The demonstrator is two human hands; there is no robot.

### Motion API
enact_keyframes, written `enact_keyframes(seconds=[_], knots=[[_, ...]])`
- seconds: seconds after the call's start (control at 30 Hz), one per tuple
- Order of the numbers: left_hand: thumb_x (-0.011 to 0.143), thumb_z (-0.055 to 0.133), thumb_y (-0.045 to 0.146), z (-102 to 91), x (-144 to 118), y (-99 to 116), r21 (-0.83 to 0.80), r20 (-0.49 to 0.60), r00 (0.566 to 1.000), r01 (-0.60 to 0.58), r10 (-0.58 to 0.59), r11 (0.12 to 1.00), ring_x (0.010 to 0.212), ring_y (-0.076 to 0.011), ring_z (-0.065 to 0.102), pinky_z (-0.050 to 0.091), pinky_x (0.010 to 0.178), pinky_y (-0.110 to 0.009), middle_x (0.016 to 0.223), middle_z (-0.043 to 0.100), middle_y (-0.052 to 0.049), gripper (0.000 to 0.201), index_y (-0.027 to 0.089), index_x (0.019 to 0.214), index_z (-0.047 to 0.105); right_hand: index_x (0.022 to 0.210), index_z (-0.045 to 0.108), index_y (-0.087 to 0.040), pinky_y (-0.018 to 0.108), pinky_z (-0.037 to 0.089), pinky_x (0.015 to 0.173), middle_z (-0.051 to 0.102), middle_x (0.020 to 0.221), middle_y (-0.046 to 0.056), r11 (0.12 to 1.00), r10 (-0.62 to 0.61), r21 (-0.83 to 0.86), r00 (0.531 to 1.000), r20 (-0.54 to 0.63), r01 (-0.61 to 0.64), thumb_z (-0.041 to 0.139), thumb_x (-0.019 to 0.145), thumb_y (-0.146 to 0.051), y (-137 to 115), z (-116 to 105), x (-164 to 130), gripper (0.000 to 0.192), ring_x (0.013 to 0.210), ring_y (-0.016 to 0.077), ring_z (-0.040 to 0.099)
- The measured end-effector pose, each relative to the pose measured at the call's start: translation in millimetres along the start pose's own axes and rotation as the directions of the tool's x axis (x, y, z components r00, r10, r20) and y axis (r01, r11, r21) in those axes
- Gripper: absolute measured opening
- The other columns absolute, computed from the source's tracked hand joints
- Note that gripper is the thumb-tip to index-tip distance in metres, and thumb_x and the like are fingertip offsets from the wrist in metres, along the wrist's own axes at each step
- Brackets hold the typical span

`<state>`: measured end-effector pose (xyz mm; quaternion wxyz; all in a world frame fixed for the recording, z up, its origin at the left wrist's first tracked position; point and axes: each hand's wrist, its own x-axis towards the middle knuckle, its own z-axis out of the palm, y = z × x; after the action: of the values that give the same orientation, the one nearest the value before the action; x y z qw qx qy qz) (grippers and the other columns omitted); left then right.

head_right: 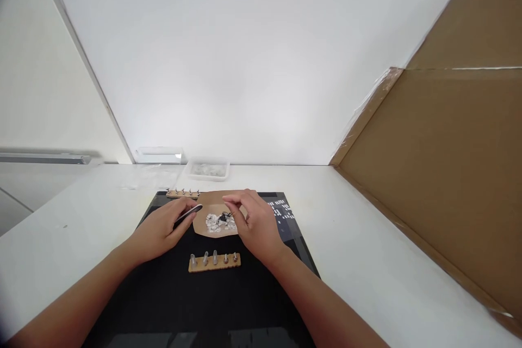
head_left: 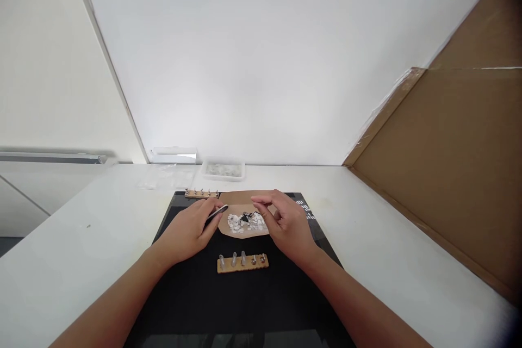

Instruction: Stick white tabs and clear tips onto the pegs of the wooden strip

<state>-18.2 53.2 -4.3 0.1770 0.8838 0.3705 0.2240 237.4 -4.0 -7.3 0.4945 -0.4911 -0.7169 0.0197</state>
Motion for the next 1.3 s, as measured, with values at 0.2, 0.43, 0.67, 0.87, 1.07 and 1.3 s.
enact_keyframes(seconds=[0.2, 0.43, 0.67, 0.87, 1.07, 1.3], knots=[[0.113, 0.037, 0.048, -0.4, -0.6, 2.5, 0.062, 0.053, 0.998, 0.027, -0.030, 0.998, 0.109, -0.0304, 0.075, 0.054, 0.089, -0.039, 0.127, 0.077, -0.005, 0.037, 0.032, 0.139, 0.056, 0.107, 0.070, -0.025, 0.039, 0.058, 0.087, 0.076, 0.107, 0.007, 1.000, -0.023, 0.004, 0.999, 0.026, 0.023, 0.054, 0.109, -0.027, 3.7, -0.6, 1.2, 0.017, 0.102, 0.0241, 0.071], [0.113, 0.034, 0.050, 0.1, -2.4, 5.3, -0.197, -0.063, 0.986, 0.138, -0.153, 0.971, 0.105, -0.0294, 0.073, 0.054, 0.088, -0.041, 0.121, 0.074, -0.010, 0.035, 0.023, 0.134, 0.043, 0.120, 0.064, -0.022, 0.034, 0.060, 0.070, 0.079, 0.099, 0.006, 0.992, 0.120, 0.031, 0.991, 0.055, -0.121, 0.065, 0.104, -0.032, 6.1, 1.4, -1.2, 0.019, 0.087, 0.0219, 0.076], [0.112, 0.039, 0.046, -1.5, -1.0, 6.4, -0.252, -0.039, 0.995, 0.079, -0.091, 0.965, 0.088, -0.0231, 0.067, 0.053, 0.081, -0.037, 0.101, 0.068, -0.005, 0.030, 0.022, 0.114, 0.056, 0.095, 0.071, -0.024, 0.028, 0.057, 0.059, 0.081, 0.091, 0.004, 0.978, 0.175, 0.096, 0.979, 0.109, -0.185, 0.072, 0.099, -0.038, 0.4, -0.7, -1.0, 0.015, 0.077, 0.0194, 0.078], [0.107, 0.053, 0.049, 2.7, 3.1, 5.4, -0.402, -0.191, 0.969, 0.071, -0.159, 0.913, 0.072, -0.0152, 0.063, 0.056, 0.068, -0.028, 0.107, 0.070, -0.005, 0.036, 0.025, 0.129, 0.068, 0.097, 0.075, -0.026, 0.026, 0.059, 0.056, 0.079, 0.087, 0.002, 0.945, 0.152, 0.268, 0.978, 0.144, -0.187, 0.074, 0.099, -0.036, -11.3, -4.3, 0.2, 0.011, 0.073, 0.0183, 0.078], [0.109, 0.051, 0.047, 6.4, 1.0, 12.8, -0.351, -0.166, 0.974, 0.088, -0.154, 0.932, 0.074, -0.0159, 0.064, 0.052, 0.074, -0.028, 0.100, 0.072, -0.003, 0.036, 0.024, 0.132, 0.067, 0.100, 0.079, -0.026, 0.029, 0.062, 0.059, 0.079, 0.095, 0.006, 0.970, 0.102, 0.204, 0.982, 0.159, -0.134, 0.070, 0.101, -0.034, -6.9, -4.6, 3.4, 0.012, 0.083, 0.0210, 0.076], [0.112, 0.040, 0.047, 13.0, -1.7, 24.6, -0.415, -0.108, 0.970, 0.154, -0.217, 0.897, 0.067, -0.0168, 0.056, 0.046, 0.067, -0.030, 0.079, 0.062, 0.000, 0.032, 0.020, 0.113, 0.057, 0.093, 0.074, -0.024, 0.030, 0.060, 0.066, 0.083, 0.100, 0.004, 0.947, 0.188, 0.197, 0.934, 0.303, -0.254, 0.073, 0.098, -0.035, -8.1, -0.6, -0.3, 0.012, 0.086, 0.0207, 0.078]])
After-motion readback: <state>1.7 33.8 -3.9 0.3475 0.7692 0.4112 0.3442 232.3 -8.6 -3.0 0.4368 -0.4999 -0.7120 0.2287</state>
